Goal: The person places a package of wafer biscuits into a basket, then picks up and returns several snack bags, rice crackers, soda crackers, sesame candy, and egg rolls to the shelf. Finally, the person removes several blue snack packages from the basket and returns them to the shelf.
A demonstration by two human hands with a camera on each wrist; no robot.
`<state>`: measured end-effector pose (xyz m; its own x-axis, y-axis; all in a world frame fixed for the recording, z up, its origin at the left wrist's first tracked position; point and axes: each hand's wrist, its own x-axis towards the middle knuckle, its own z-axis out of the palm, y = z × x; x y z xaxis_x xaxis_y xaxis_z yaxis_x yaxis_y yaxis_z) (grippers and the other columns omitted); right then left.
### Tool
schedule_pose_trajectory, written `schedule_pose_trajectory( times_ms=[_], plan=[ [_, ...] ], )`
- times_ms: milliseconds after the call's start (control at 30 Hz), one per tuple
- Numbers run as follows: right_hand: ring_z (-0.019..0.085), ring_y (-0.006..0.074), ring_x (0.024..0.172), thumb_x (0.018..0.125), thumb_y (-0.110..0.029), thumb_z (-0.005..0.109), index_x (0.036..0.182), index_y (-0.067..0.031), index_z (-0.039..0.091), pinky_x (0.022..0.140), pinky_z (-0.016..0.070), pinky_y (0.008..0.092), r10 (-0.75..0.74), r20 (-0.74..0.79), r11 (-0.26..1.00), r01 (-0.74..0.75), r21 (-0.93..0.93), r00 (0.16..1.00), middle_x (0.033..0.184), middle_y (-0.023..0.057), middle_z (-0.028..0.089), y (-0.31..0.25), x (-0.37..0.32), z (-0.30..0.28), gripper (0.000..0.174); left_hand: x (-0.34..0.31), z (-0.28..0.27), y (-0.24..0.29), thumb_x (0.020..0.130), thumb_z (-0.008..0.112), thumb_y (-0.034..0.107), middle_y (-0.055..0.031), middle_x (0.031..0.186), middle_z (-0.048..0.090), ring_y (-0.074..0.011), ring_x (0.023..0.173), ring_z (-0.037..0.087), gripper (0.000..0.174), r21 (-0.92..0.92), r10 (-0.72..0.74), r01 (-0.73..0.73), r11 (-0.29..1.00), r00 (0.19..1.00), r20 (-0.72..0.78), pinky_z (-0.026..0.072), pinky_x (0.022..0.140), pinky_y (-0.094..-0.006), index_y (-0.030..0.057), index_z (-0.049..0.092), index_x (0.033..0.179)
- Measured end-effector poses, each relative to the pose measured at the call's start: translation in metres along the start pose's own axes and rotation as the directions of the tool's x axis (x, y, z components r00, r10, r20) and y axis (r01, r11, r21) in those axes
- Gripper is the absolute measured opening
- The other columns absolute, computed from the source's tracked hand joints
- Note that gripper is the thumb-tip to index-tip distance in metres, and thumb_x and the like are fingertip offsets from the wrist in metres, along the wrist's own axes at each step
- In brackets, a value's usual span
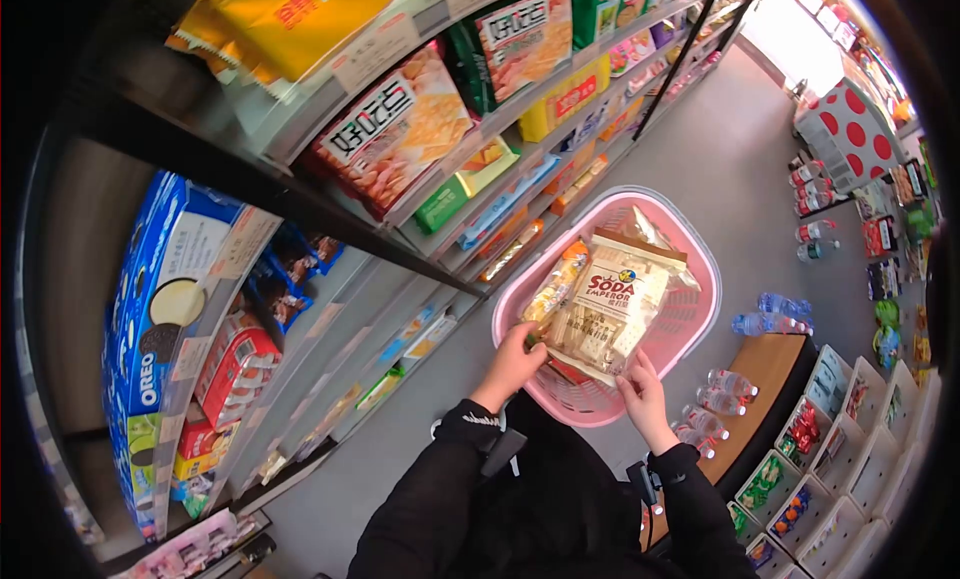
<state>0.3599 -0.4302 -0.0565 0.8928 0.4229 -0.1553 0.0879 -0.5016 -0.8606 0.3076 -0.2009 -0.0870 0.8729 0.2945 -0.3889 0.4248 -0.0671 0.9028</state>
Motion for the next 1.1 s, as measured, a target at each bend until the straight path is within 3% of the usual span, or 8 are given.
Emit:
schedule_pose_trajectory(
  times_ms=[200, 267, 300, 400, 467, 733, 867, 1100],
  plan=[
    [0.054, 0.0280, 0.083, 0.072, -0.007, 0.058, 0.070, 0.0013, 0.046, 0.067, 0.0443, 0.0308, 0.134, 0.123, 0.984, -0.118, -0.133, 0.983, 0.123, 0.0238, 0.033, -0.029, 0.007, 0.008, 0.015, -0.030, 0.001, 0.019, 0.073, 0.050, 0.010, -0.0181, 0.105, 0.048, -0.0305, 0.098, 0.047, 0.035, 0.183, 0.365, -0.344, 0.921, 0.925, -0.100, 0.0382, 0.084, -0.0332, -0.0029, 0.047, 0.105],
    [0.047, 0.0358, 0.095, 0.070, -0.010, 0.060, 0.075, 0.0018, 0.050, 0.082, 0.0398, 0.0369, -0.038, 0.219, 0.969, 0.089, -0.230, 0.975, 0.120, 0.0255, 0.034, -0.014, 0.012, 0.005, 0.016, -0.044, -0.004, 0.023, 0.074, 0.050, 0.008, -0.0144, 0.105, 0.047, -0.0265, 0.099, 0.046, 0.031, 0.176, 0.365, -0.346, 0.921, 0.927, -0.087, 0.0386, 0.083, -0.0313, 0.0003, 0.047, 0.104],
    [0.055, 0.0213, 0.071, 0.074, -0.010, 0.058, 0.084, 0.0011, 0.051, 0.059, 0.0469, 0.0275, -0.122, 0.300, 0.914, 0.225, -0.337, 0.946, 0.120, 0.0203, 0.034, -0.002, 0.014, -0.002, 0.016, -0.058, -0.010, 0.032, 0.075, 0.050, 0.010, -0.0134, 0.105, 0.046, -0.0244, 0.096, 0.048, 0.030, 0.088, 0.303, -0.295, 0.951, 0.948, -0.098, 0.0410, 0.078, -0.0297, 0.0013, 0.047, 0.104],
    [0.047, 0.0362, 0.099, 0.074, -0.024, 0.057, 0.077, -0.0004, 0.056, 0.078, 0.0408, 0.0389, 0.114, 0.359, 0.798, 0.130, -0.588, 0.927, 0.102, 0.0231, 0.050, -0.074, 0.016, -0.011, 0.024, -0.093, -0.038, 0.031, 0.078, 0.048, 0.011, -0.0113, 0.103, 0.047, -0.0204, 0.089, 0.051, 0.029, 0.067, 0.233, -0.228, 0.971, 0.969, -0.085, 0.0423, 0.073, -0.0276, 0.0037, 0.047, 0.106],
    [0.056, 0.0312, 0.078, 0.072, -0.022, 0.057, 0.075, -0.0012, 0.057, 0.065, 0.0436, 0.0380, 0.125, 0.369, 0.614, 0.220, -0.758, 0.921, 0.079, 0.0172, 0.058, -0.085, 0.019, -0.012, 0.021, -0.116, -0.058, 0.014, 0.078, 0.048, 0.010, -0.0108, 0.102, 0.048, -0.0188, 0.088, 0.052, 0.028, 0.021, 0.195, -0.194, 0.981, 0.967, -0.163, 0.0424, 0.073, -0.0270, 0.0036, 0.047, 0.106],
    [0.056, 0.0289, 0.064, 0.072, -0.016, 0.055, 0.080, -0.0024, 0.056, 0.058, 0.0443, 0.0360, -0.159, 0.559, 0.789, 0.445, -0.423, 0.814, 0.072, 0.0146, 0.057, -0.176, -0.005, 0.083, 0.016, -0.213, -0.136, -0.106, 0.080, 0.046, 0.007, -0.0102, 0.089, 0.056, -0.0143, 0.079, 0.056, 0.021, -0.284, 0.000, -0.203, 0.937, 0.813, -0.583, 0.0450, 0.070, -0.0268, 0.0032, 0.050, 0.101],
    [0.057, 0.0278, 0.068, 0.073, -0.016, 0.055, 0.085, -0.0021, 0.056, 0.061, 0.0448, 0.0350, -0.324, 0.767, 0.730, 0.662, -0.170, 0.554, 0.079, 0.0141, 0.057, -0.203, -0.046, 0.166, 0.018, -0.281, -0.193, -0.122, 0.080, 0.044, 0.003, -0.0089, 0.086, 0.057, -0.0149, 0.077, 0.055, 0.021, -0.467, -0.186, -0.208, 0.859, 0.724, -0.664, 0.0453, 0.070, -0.0264, 0.0027, 0.050, 0.100],
    [0.055, 0.0292, 0.075, 0.075, -0.021, 0.054, 0.092, -0.0009, 0.052, 0.066, 0.0438, 0.0349, -0.240, 0.951, 0.783, 0.617, 0.071, 0.195, 0.080, 0.0142, 0.057, -0.222, -0.130, 0.353, 0.027, -0.380, -0.283, -0.208, 0.079, 0.040, 0.005, -0.0114, 0.091, 0.056, -0.0165, 0.077, 0.056, 0.026, -0.527, -0.344, -0.189, 0.828, 0.572, -0.745, 0.0441, 0.069, -0.0255, 0.0001, 0.048, 0.102]
  ],
)
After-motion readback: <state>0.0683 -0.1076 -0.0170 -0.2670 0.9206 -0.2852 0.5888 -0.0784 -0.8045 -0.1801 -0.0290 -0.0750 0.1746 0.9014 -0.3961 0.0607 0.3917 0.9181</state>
